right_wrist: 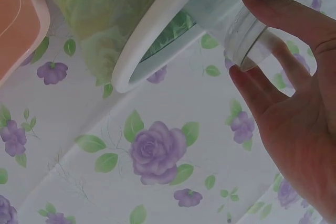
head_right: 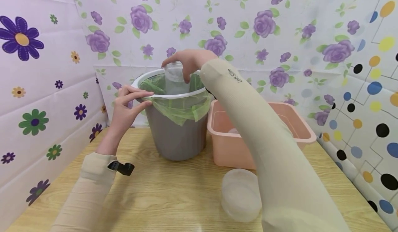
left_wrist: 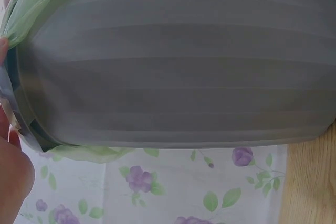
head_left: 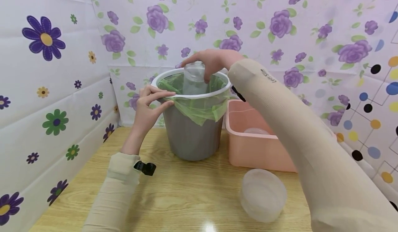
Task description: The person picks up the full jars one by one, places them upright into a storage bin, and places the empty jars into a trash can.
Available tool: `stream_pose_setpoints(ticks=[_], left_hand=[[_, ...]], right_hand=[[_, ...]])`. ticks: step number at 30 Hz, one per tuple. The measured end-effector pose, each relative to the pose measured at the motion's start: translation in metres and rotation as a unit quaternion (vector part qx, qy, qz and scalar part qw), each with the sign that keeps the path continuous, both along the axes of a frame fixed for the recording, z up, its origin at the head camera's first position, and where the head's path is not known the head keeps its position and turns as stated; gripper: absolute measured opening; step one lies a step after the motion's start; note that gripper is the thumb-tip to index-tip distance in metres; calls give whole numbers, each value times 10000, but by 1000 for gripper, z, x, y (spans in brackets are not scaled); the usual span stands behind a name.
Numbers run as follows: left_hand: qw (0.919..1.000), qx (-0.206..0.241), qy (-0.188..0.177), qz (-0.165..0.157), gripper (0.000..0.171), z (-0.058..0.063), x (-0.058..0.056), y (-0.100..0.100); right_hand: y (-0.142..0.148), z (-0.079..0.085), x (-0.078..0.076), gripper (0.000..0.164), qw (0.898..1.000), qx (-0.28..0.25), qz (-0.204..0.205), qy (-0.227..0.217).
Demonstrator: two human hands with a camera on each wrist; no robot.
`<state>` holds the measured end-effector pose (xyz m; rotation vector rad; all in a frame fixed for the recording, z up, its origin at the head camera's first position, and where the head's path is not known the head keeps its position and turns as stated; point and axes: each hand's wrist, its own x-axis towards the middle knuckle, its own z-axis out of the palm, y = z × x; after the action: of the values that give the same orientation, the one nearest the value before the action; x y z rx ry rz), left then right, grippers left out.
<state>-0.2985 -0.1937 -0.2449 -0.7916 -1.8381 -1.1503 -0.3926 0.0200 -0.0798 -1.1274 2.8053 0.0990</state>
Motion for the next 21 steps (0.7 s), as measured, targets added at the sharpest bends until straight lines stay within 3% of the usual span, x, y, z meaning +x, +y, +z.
stream_pose_setpoints(ticks=[21], left_hand=[[10000, -14, -47, 9, 25, -1, -1, 0]], right_hand=[[0, -1, -5, 95, 9993, 135, 112, -321]])
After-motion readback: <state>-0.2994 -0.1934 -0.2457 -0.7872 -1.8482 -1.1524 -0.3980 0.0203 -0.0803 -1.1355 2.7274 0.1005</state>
